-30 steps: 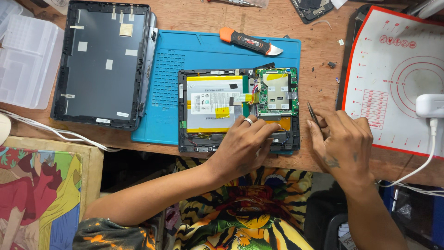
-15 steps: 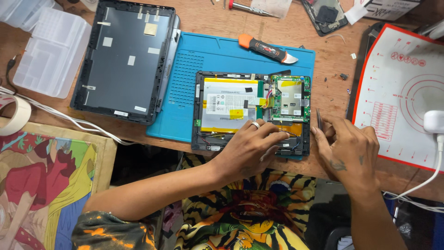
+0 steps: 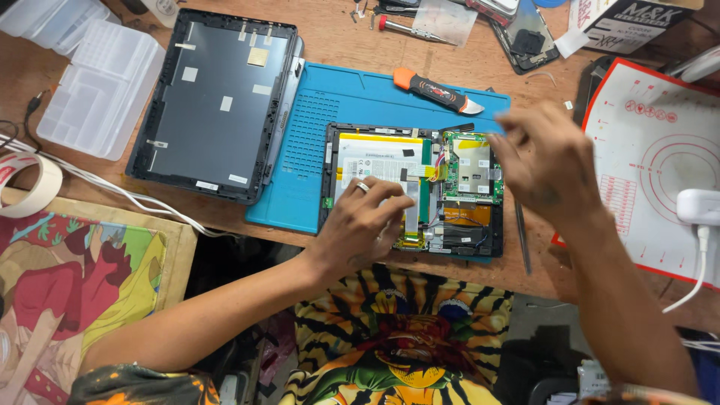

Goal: The person uses tweezers and a screwdriver to manipulate small components and connectors on a disassembled tablet's motherboard. They carefully lift and reposition ribbon cables and remove screws from the circuit board area.

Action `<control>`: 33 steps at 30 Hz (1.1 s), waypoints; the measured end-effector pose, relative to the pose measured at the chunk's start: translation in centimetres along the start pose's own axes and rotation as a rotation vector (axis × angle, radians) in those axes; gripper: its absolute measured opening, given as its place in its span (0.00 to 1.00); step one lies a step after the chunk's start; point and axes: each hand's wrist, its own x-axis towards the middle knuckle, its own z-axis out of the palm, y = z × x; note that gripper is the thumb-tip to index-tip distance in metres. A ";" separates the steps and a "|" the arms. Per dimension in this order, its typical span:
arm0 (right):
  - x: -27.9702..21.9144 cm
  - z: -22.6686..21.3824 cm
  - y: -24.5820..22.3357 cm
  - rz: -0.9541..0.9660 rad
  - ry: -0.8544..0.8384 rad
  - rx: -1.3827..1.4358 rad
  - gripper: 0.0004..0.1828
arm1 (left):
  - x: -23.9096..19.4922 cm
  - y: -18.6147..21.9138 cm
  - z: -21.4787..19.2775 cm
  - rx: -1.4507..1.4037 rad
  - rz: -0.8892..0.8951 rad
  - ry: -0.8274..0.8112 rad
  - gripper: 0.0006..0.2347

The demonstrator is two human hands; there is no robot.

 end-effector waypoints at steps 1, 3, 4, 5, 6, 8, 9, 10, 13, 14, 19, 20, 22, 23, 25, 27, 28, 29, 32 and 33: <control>2.2 0.9 0.9 -0.043 -0.017 0.025 0.11 | 0.0 -0.1 -0.2 0.005 -0.007 0.011 0.11; 6.9 3.1 2.4 -0.156 -0.049 -0.018 0.11 | 0.0 -0.5 -0.6 0.021 -0.022 0.042 0.11; 9.1 4.4 3.0 -0.177 -0.056 0.040 0.10 | 0.0 -0.6 -0.6 0.015 -0.018 0.042 0.11; 11.1 5.7 3.5 -0.197 -0.064 0.097 0.09 | 0.0 -0.7 -0.6 0.009 -0.014 0.043 0.10; 12.9 7.0 3.9 -0.224 -0.073 0.085 0.09 | -0.1 -0.8 -0.6 0.002 -0.009 0.043 0.10; 15.6 9.2 4.4 -0.278 -0.092 0.060 0.09 | -0.3 -1.1 -0.7 -0.015 -0.032 0.014 0.09; 16.1 10.0 4.6 -0.301 -0.089 0.004 0.11 | -0.4 -1.2 -0.7 -0.024 -0.043 0.000 0.09; 16.6 10.9 4.7 -0.326 -0.084 -0.053 0.13 | -0.4 -1.3 -0.8 -0.013 -0.035 0.000 0.09; 17.7 12.8 4.8 -0.204 -0.200 -0.076 0.15 | -0.4 -1.5 -1.0 0.009 -0.020 -0.013 0.10; 17.9 13.2 4.8 -0.133 -0.260 -0.055 0.15 | -0.5 -1.4 -1.0 0.010 -0.020 -0.024 0.10; 18.0 13.9 5.4 -0.103 -0.216 0.012 0.12 | -0.3 -1.5 -1.0 -0.011 -0.051 -0.046 0.10; 18.0 14.0 5.5 -0.127 -0.164 -0.008 0.12 | -0.3 -1.4 -0.9 -0.026 -0.071 -0.050 0.10; 18.3 14.0 5.9 -0.214 -0.079 0.016 0.14 | -0.1 -1.2 -0.8 -0.036 -0.096 -0.053 0.09; 18.5 14.1 6.2 -0.258 -0.036 0.028 0.15 | 0.0 -1.2 -0.7 -0.030 -0.101 -0.053 0.08; 19.0 14.6 6.6 -0.144 -0.143 0.071 0.14 | 0.0 -1.1 -0.6 -0.024 -0.104 -0.056 0.08; 19.4 15.2 6.8 -0.067 -0.215 0.106 0.14 | 0.1 -1.1 -0.7 -0.016 -0.095 -0.047 0.08; 19.5 15.5 6.7 -0.048 -0.234 0.118 0.13 | 0.2 -1.1 -0.9 -0.017 -0.098 -0.048 0.08; 19.7 15.5 6.5 -0.029 -0.252 0.130 0.13 | 0.1 -1.0 -1.2 -0.018 -0.102 -0.050 0.08; 18.7 14.6 5.6 -0.268 -0.172 -0.061 0.11 | 0.3 -1.0 -1.7 -0.021 -0.133 -0.057 0.08; 18.1 13.6 5.4 -0.255 -0.166 -0.074 0.10 | 0.4 -1.0 -1.8 -0.021 -0.146 -0.061 0.07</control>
